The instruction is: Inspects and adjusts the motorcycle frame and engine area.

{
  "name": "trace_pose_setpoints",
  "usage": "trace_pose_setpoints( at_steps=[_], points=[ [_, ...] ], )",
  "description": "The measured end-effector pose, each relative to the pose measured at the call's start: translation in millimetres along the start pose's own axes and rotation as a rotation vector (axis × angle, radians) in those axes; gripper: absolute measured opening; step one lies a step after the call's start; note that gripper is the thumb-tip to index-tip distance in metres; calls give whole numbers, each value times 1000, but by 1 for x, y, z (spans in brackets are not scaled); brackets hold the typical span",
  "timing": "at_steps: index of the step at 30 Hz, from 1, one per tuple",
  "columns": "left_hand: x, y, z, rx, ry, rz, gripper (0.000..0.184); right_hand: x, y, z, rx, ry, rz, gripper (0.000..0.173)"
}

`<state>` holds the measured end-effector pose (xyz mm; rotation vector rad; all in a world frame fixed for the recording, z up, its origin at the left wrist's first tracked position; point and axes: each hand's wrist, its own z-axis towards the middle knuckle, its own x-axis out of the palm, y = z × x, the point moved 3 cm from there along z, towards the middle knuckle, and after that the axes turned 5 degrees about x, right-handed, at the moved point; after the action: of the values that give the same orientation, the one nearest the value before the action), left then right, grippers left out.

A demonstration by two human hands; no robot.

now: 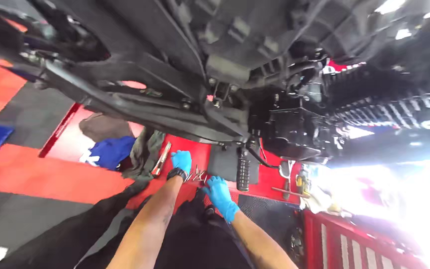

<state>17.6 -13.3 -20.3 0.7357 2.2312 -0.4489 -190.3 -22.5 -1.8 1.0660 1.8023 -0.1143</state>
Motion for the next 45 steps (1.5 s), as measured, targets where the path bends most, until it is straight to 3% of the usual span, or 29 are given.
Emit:
trace_pose_setpoints(
  at_steps=[4, 7, 11, 15, 18, 23, 28, 31, 34, 40, 45],
  points=[
    [-27, -9, -27, 42, 67, 13, 41, -40, -35, -54, 105, -59, 253, 37],
    [-21, -3, -32, 87, 56, -40, 51, -63, -87, -105, 307, -92, 448, 37],
    [7, 28, -25, 32, -139, -273, 69, -98, -153, -172, 500, -366, 689, 28],
    [17, 31, -111, 200, -354, -680, 56, -137, -202, -212, 525, -616, 843, 26],
    [7, -5, -179, 309, -551, -915, 41, -183, -218, -212, 409, -694, 826, 30],
    [-49, -99, -221, 559, -806, -1253, 41, -283, -201, -197, -69, -874, 447, 37],
    [-96, -161, -191, 521, -702, -866, 51, -386, -153, -175, -471, -818, -209, 53],
    [-106, -162, -174, 542, -659, -876, 47, -415, -125, -162, -561, -684, -403, 57],
    [-106, -158, -169, 614, -655, -901, 48, -435, -102, -153, -607, -656, -434, 55],
    [-107, -164, -171, 640, -735, -836, 57, -458, -62, -127, -787, -384, -603, 85],
    [-118, -171, -166, 699, -731, -952, 57, -470, -52, -113, -809, -282, -784, 75]
  ],
)
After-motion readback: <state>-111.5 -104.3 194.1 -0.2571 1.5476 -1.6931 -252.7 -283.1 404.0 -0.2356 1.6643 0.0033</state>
